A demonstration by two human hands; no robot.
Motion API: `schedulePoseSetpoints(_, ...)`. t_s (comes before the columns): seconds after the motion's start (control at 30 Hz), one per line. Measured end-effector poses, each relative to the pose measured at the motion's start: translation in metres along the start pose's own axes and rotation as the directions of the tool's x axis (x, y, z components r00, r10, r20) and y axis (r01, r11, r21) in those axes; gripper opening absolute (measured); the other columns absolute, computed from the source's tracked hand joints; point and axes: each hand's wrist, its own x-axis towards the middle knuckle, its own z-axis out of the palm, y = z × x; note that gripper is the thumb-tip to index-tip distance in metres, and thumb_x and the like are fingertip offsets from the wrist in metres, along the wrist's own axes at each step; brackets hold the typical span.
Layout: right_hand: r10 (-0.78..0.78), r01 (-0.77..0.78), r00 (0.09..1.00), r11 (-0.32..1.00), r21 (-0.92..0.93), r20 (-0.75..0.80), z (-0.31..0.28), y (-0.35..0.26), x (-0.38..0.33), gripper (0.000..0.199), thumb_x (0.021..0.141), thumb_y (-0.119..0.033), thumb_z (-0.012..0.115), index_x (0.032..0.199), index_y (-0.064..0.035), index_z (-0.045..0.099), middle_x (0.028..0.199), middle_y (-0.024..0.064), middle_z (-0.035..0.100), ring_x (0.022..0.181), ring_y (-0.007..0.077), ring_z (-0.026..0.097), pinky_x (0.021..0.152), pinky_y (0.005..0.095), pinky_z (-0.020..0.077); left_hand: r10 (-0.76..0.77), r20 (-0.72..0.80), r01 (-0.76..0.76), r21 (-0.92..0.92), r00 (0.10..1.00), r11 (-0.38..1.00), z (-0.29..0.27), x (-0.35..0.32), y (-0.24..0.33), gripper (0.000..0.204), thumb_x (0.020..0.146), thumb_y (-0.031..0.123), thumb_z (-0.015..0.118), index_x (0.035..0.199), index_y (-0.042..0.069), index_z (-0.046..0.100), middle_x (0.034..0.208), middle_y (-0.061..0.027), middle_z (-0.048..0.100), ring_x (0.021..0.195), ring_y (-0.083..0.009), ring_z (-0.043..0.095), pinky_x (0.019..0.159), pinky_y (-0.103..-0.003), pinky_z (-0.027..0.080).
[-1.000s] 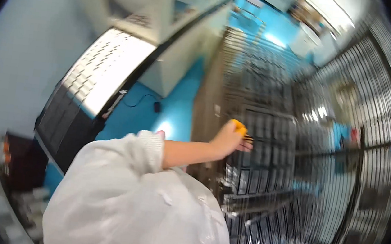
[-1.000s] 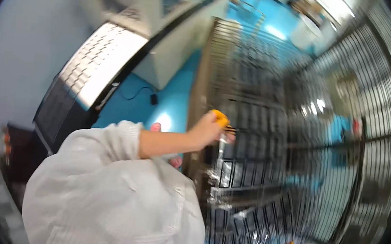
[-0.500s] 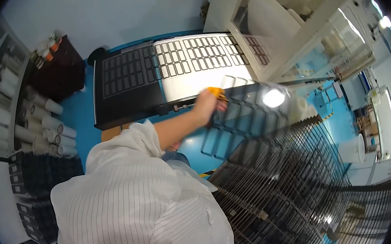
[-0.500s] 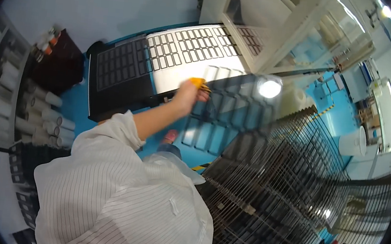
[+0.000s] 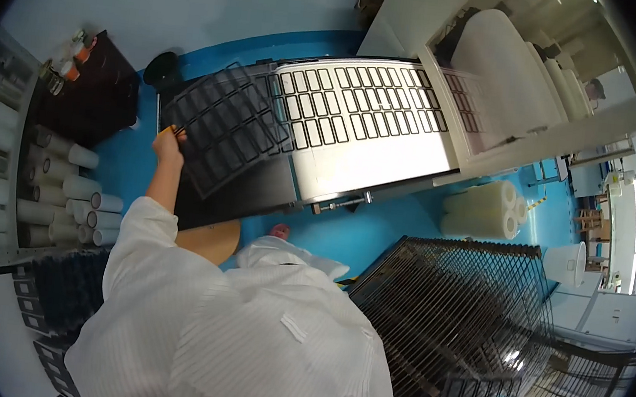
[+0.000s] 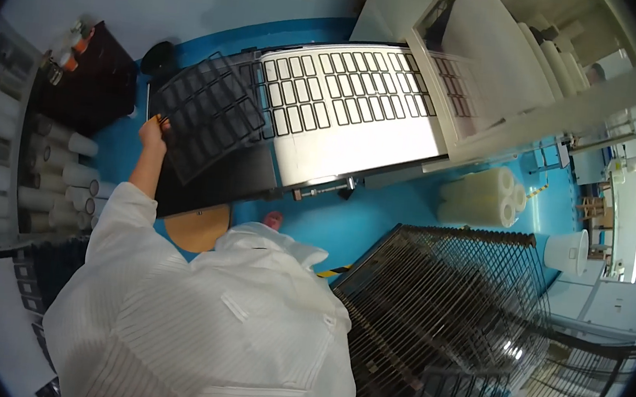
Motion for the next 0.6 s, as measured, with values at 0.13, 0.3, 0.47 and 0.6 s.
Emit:
schedulePoseSetpoints(0.13,-0.043,0.046,0.987,0.999,-0.017,0.154,-0.001,0.024,0.053,0.03,0.09,-0.022,0.042,0.103,0.001,0.057,0.09,0.0135,0.056,0.077,0.0228,0.051,0.072,0.0367,0.0394,-0.087,-0.056,0.09,0.056,0.995,0.994,0.006,0.01,-0.004,0.015,0.085,0.003,0.043,0.087,-0.004,0.056,0.072,-0.0113,0.057,0.055,-0.0172,0.053,0.051,-0.026,0.046)
schedulePoseSetpoints(0.3,-0.069,0.084,0.953,0.996,-0.041,0.294,0.048,0.012,0.074,0.027,0.089,-0.02,0.042,0.097,-0.0003,0.059,0.081,0.0115,0.056,0.069,0.02,0.049,0.065,0.0329,0.0384,-0.135,-0.097,0.142,0.062,0.986,0.988,-0.005,0.017,-0.014,0.021,0.085,-0.001,0.036,0.092,-0.005,0.055,0.076,-0.0112,0.057,0.058,-0.0173,0.053,0.054,-0.028,0.046)
schedulePoseSetpoints(0.47,-0.09,0.119,0.887,0.992,-0.035,0.452,0.227,-0.052,-0.025,0.025,0.088,-0.018,0.043,0.091,-0.0015,0.06,0.072,0.0096,0.055,0.06,0.0172,0.047,0.057,0.0291,0.0375,-0.118,0.069,0.123,-0.071,0.991,0.99,-0.011,0.018,-0.02,0.026,0.082,-0.004,0.031,0.096,-0.004,0.053,0.077,-0.0109,0.055,0.06,-0.0172,0.052,0.058,-0.027,0.046)
schedulePoseSetpoints(0.6,-0.129,0.138,0.829,0.99,0.024,0.544,0.321,-0.087,-0.049,0.024,0.087,-0.017,0.043,0.089,-0.0019,0.061,0.069,0.0089,0.055,0.057,0.0161,0.046,0.054,0.0276,0.0376,-0.083,0.084,0.092,-0.12,0.993,0.988,-0.015,0.027,-0.036,0.027,0.08,-0.005,0.03,0.096,-0.004,0.052,0.078,-0.0113,0.055,0.06,-0.0171,0.052,0.059,-0.027,0.046)
